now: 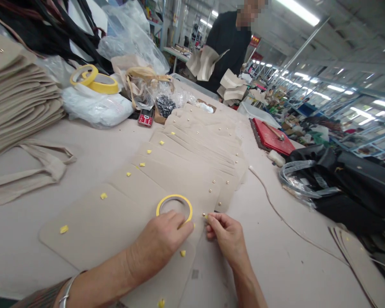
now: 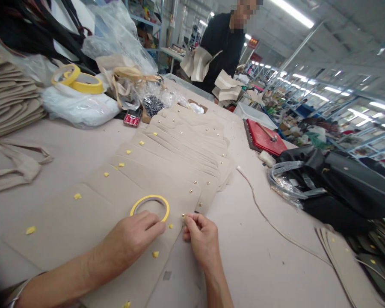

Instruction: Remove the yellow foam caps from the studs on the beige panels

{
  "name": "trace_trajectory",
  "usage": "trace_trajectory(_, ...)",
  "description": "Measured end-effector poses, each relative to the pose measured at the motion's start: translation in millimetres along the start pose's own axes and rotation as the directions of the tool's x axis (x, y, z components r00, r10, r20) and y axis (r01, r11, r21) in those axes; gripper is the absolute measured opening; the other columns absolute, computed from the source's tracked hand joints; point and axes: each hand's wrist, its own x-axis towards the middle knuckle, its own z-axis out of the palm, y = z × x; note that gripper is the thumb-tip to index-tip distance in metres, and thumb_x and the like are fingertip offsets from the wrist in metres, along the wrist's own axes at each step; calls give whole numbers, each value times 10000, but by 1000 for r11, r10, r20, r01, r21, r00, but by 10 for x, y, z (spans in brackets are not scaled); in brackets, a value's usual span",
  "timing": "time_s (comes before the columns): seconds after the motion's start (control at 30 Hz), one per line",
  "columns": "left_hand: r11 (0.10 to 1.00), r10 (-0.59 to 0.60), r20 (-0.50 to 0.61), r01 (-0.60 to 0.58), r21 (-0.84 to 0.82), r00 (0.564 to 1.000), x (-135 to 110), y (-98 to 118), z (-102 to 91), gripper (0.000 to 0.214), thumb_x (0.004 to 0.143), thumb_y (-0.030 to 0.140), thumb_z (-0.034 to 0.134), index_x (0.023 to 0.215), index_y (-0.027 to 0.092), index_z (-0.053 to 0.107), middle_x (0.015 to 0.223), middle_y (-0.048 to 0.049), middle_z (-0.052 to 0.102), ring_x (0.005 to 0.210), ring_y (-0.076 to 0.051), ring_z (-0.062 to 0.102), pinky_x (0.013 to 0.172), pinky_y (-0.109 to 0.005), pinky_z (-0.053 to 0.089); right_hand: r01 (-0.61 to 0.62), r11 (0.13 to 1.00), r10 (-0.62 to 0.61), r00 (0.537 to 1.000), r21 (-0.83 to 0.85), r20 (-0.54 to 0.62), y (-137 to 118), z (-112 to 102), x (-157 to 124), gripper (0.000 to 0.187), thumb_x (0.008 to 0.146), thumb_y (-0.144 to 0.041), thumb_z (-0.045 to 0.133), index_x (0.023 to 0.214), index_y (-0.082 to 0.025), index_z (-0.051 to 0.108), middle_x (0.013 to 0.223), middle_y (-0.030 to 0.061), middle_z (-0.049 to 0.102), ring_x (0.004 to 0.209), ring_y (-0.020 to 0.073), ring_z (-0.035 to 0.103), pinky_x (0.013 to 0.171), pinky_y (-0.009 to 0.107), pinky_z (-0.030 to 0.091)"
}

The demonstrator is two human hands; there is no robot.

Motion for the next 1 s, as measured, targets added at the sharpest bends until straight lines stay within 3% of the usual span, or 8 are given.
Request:
trace_trajectory(0.13, 994, 4, 94, -14, 104, 996, -40, -95, 202, 101, 894, 146, 551, 818, 200, 512, 765, -22, 532, 695, -196, 467, 585, -309, 356, 24, 986, -23, 1000, -165, 11, -16, 14, 76, 369, 777, -485, 640, 830, -124, 691, 577, -9, 599, 469, 102, 539, 458, 206, 467)
trace_trajectory(0.23, 995, 4, 101, -14, 100, 995, -52, -98, 253, 102, 893, 149, 553, 821, 200, 502, 769, -26, 515, 709, -203, 462, 587, -319, 358, 61, 946, -63, 998, -317, 4, -44, 61, 89, 326, 807, -456, 591, 803, -147, 693, 546, -19, 578, 445, 111, 518, 440, 215, 448)
trace_trajectory(0.4, 997, 1, 92, -7, 74, 996, -50, -79, 241, 105, 921, 146, 503, 829, 197, 504, 766, -31, 500, 715, -200, 453, 583, -317, 352, 237, 824, -255, 966, -515, 36, -59, 101, 114, 259, 843, -378, 525, 784, -182, 684, 563, 2, 613, 487, 145, 557, 491, 241, 445)
trace_trajectory(0.53, 999, -6, 151, -2, 51, 988, -34, -81, 175, 73, 908, 152, 541, 854, 193, 515, 805, -34, 535, 723, -198, 460, 590, -316, 365, 281, 772, -338, 941, -571, 7, -30, 107, 119, 231, 838, -353, 552, 973, -182, 627, 608, -7, 638, 549, 165, 603, 556, 256, 457)
trace_trajectory(0.67, 999, -10, 133, 4, 44, 991, -25, -73, 154, 97, 881, 157, 590, 843, 192, 508, 799, -32, 542, 717, -205, 462, 590, -323, 368, 247, 816, -341, 936, -522, -91, 48, 59, 52, 239, 847, -420, 589, 849, -181, 592, 663, 19, 653, 532, 155, 597, 530, 254, 465)
trace_trajectory(0.73, 999, -15, 124, 10, 48, 992, -26, -64, 167, 101, 886, 155, 578, 833, 194, 502, 794, -32, 537, 724, -206, 466, 594, -323, 366, 275, 821, -350, 935, -500, -60, 89, 31, -3, 251, 883, -415, 551, 824, -182, 621, 674, 27, 659, 549, 155, 603, 537, 253, 476)
trace_trajectory(0.87, 998, -19, 126, 11, 65, 992, -35, -57, 197, 103, 905, 146, 540, 826, 195, 496, 784, -32, 525, 730, -206, 471, 599, -321, 366, 403, 695, -490, 872, -596, 19, 119, 36, -64, 219, 895, -321, 529, 860, -189, 700, 834, 64, 715, 765, 187, 660, 721, 287, 501)
trace_trajectory(1.0, 998, -15, 137, 7, 64, 990, -33, -64, 193, 99, 893, 149, 563, 830, 191, 500, 796, -36, 536, 730, -208, 470, 601, -327, 371, 377, 634, -503, 864, -675, 10, 55, 103, -13, 248, 892, -303, 506, 794, -184, 700, 786, 59, 716, 720, 184, 653, 709, 280, 472)
